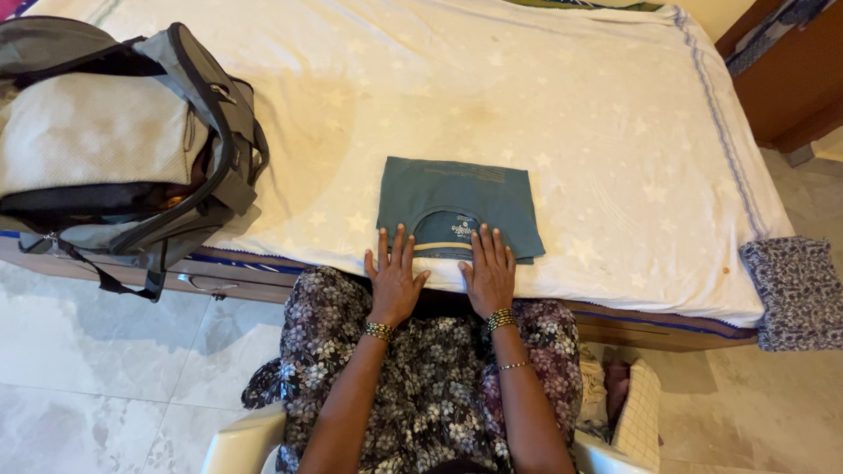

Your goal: The person folds a green garment on a white-covered surface and places it next to a duffel bag.

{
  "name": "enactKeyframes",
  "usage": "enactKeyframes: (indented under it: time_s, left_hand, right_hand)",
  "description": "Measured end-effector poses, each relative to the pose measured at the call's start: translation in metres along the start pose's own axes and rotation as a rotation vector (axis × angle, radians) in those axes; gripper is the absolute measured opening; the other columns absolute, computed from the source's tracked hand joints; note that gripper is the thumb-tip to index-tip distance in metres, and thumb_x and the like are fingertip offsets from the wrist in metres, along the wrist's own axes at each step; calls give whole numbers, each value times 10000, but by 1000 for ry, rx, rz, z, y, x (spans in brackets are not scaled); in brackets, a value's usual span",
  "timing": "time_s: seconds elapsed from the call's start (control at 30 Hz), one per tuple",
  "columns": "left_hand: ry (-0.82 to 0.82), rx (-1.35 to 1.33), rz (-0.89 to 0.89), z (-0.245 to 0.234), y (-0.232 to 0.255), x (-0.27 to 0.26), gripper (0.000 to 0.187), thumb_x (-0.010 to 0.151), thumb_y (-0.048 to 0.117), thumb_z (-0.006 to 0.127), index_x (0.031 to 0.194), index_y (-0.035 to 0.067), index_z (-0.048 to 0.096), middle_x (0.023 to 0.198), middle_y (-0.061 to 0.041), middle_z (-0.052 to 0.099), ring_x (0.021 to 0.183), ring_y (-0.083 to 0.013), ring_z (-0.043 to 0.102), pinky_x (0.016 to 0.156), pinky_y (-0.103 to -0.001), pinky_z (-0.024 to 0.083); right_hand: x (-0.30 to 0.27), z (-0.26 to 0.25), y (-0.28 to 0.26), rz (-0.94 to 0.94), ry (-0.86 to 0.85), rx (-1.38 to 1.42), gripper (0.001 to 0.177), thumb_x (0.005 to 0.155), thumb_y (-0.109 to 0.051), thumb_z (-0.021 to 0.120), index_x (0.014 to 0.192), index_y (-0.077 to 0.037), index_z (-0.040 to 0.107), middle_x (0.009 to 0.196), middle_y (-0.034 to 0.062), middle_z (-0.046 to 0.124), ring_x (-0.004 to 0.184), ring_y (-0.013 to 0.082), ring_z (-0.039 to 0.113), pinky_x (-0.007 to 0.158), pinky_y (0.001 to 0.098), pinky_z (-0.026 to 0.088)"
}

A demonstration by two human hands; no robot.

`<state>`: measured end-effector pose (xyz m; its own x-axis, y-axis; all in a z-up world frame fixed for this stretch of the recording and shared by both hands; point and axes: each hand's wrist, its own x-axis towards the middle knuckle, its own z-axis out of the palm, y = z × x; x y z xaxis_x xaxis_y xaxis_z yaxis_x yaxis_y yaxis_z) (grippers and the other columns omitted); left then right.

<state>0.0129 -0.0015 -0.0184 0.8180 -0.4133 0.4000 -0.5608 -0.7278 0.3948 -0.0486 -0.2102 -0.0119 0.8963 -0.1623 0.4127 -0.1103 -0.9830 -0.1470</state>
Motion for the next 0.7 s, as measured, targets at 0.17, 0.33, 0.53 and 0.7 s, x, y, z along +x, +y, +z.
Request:
enactKeyframes:
  time_s: [0.17,0.33,0.53,0.7]
  left_hand:
    - [-7,-19,-9,-4,1,-3,767,926,424,649,1570,119,366,1704,-73,151,1569,-330,40,1206,-610,39]
    - [54,-23,1,-6,4,-9,699,950,363,650,1562,129,407,1710,-75,186,1577,-334,84,1205,-599,89]
    - [-12,-18,-20,-7,7,-15,707,941,375,634,1556,122,395,1712,-93,160,1576,-353,76,1183,-613,127]
    - [2,-38,-8,-1,6,-18,774,945,495,613,1558,95,360,1702,-116,128,1565,-368,48,1176,-643,113]
  right_hand:
    - [-10,0,-3,27,-30,-28,676,1050,-538,352,1581,-119,364,1691,75,267,1566,285,198,1227,531,177]
    - [-23,-4,-11,34,-19,-17,696,1028,-504,422,1589,-101,337,1693,91,243,1560,294,189,1225,540,145]
    - [-28,-11,-19,46,-30,-57,672,1000,-475,478,1535,-75,405,1664,112,296,1534,299,241,1173,584,172]
    - [-9,-11,-23,27,93,-53,507,1032,-382,499,1464,-117,516,1634,74,389,1535,267,323,1206,587,228]
